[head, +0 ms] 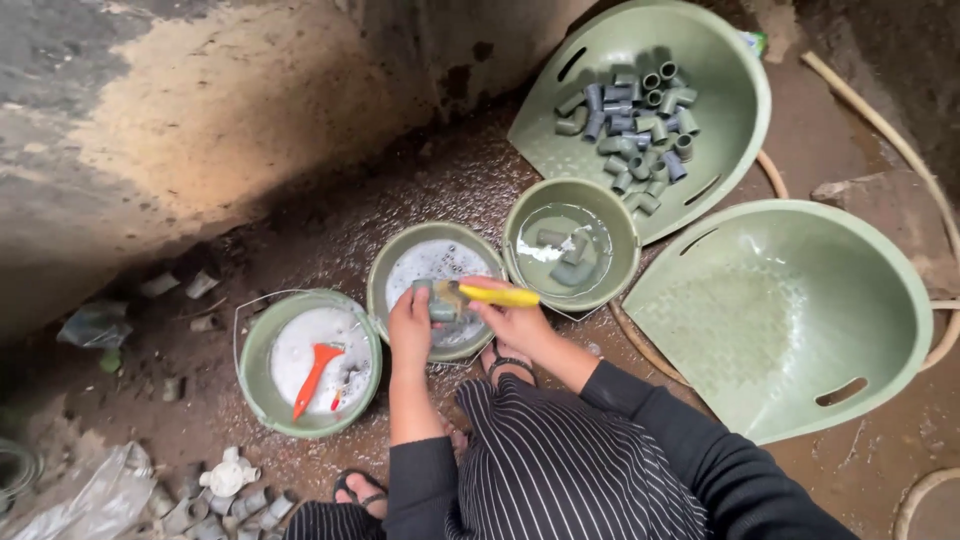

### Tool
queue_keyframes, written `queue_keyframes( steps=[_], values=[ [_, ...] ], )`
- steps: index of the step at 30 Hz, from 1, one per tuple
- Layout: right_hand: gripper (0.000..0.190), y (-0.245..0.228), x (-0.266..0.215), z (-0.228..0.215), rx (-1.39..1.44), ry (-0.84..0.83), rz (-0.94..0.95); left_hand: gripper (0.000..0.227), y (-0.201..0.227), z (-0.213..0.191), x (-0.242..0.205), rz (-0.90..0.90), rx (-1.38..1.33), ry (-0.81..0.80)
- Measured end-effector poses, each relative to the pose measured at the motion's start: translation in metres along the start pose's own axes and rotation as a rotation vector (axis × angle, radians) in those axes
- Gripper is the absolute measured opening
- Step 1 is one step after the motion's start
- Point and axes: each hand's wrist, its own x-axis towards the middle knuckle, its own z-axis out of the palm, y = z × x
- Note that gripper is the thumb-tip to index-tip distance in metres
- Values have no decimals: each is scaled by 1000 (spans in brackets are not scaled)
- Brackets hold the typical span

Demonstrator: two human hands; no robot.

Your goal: Washing and scrubbing PVC pipe fittings in soapy water using a brush.

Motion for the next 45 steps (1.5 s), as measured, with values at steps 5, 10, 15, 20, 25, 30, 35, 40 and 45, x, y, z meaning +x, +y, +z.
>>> queue_keyframes(
  steps=[5, 10, 15, 20, 25, 30, 35, 40, 45],
  values=[
    [32, 0, -7, 1, 85, 71, 84, 29, -8, 5, -6, 320, 125, -57],
    [32, 3, 6, -26, 143, 198, 310, 27, 0, 6, -13, 675, 66, -193],
    [37, -30, 12, -57, 202, 487, 250, 45, 52, 42, -36, 499, -168, -266],
    [35, -30, 18, -57, 274, 467, 142, 56, 35, 56, -23, 361, 197, -268],
    [39, 11, 0, -14, 310, 295, 272, 55, -45, 51, 33, 132, 1097, -158],
    [33, 25, -13, 9, 210, 7, 247, 44, -150, 77, 79, -129, 1315, -351],
    [37, 49, -8, 2, 275, 53, 339, 49, -148, 82, 87, 154, 1162, -287],
    [38, 33, 11, -5, 328, 244, 442, 51, -33, 41, 22, 117, 354, -349],
    [34, 29, 6, 25, 209, 119, 271, 59, -20, 31, 3, 81, -724, -260]
  ],
)
